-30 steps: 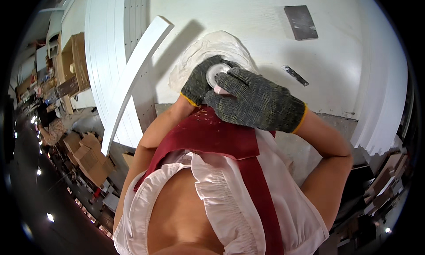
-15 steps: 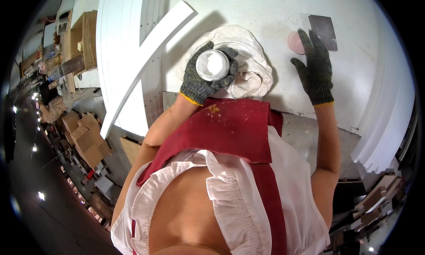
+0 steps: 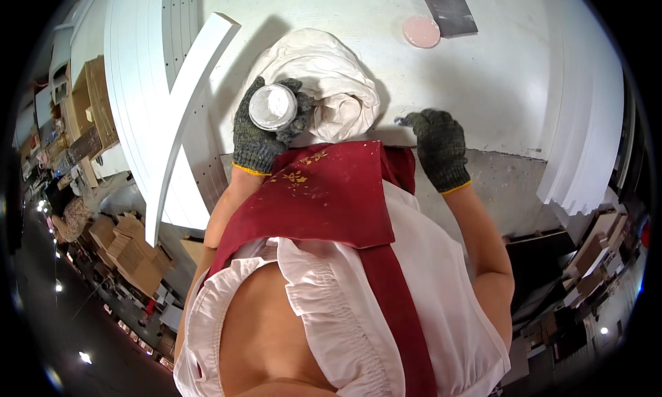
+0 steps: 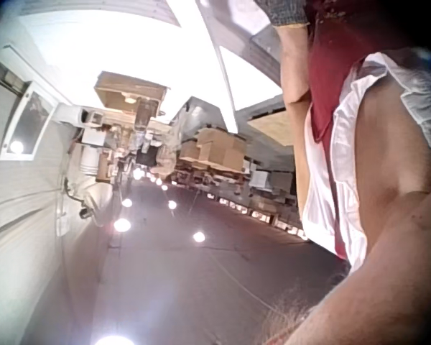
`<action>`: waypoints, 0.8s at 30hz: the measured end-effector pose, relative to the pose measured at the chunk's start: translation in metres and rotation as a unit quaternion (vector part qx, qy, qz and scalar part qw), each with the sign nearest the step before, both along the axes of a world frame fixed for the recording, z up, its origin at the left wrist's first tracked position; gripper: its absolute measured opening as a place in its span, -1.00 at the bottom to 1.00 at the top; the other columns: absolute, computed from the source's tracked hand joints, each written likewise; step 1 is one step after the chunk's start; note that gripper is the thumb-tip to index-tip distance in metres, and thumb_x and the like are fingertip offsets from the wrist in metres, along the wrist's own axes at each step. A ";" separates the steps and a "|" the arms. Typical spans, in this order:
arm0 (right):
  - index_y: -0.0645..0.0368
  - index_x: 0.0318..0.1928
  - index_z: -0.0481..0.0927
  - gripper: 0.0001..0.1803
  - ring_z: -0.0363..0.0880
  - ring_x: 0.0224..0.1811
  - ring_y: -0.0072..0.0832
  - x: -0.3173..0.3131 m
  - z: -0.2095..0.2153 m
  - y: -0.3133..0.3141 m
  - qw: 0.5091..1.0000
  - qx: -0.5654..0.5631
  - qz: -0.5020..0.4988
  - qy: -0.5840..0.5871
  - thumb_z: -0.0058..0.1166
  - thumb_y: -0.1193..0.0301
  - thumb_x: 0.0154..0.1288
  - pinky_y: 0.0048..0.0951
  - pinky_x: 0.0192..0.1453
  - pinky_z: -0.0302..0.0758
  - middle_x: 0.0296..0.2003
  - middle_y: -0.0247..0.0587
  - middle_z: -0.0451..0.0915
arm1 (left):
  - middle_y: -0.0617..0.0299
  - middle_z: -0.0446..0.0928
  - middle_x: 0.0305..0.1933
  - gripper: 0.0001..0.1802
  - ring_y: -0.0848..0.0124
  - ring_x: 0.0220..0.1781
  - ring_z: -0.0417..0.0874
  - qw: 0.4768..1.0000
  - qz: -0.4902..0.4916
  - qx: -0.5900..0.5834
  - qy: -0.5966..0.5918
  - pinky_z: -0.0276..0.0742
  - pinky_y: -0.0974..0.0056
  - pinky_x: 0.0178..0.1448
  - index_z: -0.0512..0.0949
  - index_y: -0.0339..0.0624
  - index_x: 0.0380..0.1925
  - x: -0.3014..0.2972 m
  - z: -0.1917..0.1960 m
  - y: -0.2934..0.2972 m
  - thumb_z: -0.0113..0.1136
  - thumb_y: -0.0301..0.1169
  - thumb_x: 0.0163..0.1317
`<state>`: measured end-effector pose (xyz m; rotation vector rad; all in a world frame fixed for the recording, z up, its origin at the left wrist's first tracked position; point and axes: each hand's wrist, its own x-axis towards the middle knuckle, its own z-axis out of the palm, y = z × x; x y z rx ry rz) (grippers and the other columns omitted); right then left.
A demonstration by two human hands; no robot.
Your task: The person applies a white substance from a container to the joints and ends of white planks using a spatula and a sponge. They wipe the boards with a cloth and scoop material to fill gaps.
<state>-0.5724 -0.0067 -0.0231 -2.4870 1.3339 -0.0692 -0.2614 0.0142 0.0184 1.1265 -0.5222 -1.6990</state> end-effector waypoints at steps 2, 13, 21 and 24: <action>-0.01 -0.11 0.58 -0.65 0.48 -0.09 -0.24 -0.004 0.006 0.015 0.999 -0.010 -0.002 -0.041 0.14 0.43 0.00 -0.23 -0.06 0.46 -0.19 -0.28 0.54 | 0.28 0.63 -0.09 -0.58 0.45 -0.06 0.61 0.881 -0.124 -0.117 -0.442 0.35 0.33 0.24 0.50 -0.20 -0.05 0.000 0.007 0.001 0.32 -0.36 0.07; 0.01 -0.35 0.63 -0.86 0.55 -0.37 -0.37 -0.020 -0.001 0.019 0.996 0.034 0.072 -0.050 0.23 0.45 0.00 -0.33 -0.23 0.49 -0.48 -0.24 0.53 | 0.39 0.59 -0.06 -0.70 0.49 0.05 0.53 0.848 -0.116 -0.193 -0.480 0.15 0.19 0.38 0.54 0.03 -0.13 0.009 0.003 0.011 0.17 -0.17 0.15; 0.22 -0.20 0.58 -0.88 0.59 -0.24 -0.51 0.037 0.053 -0.003 0.720 0.419 -0.278 -0.478 0.09 0.54 0.24 -0.50 -0.13 0.51 -0.24 -0.23 0.65 | 0.37 0.57 0.00 -0.65 0.46 0.12 0.50 0.815 -0.153 -0.221 -0.514 0.10 0.19 0.41 0.55 0.05 -0.09 0.014 0.004 0.020 0.22 -0.17 0.11; 0.21 -0.16 0.61 -0.82 0.61 -0.20 -0.37 0.075 0.081 -0.015 0.882 0.259 -0.113 -0.378 0.09 0.55 0.20 -0.43 -0.09 0.52 -0.20 -0.16 0.65 | 0.37 0.61 -0.08 -0.68 0.43 0.05 0.56 0.764 -0.146 -0.250 -0.577 0.23 0.19 0.34 0.58 0.07 -0.14 0.013 0.002 0.017 0.25 -0.20 0.08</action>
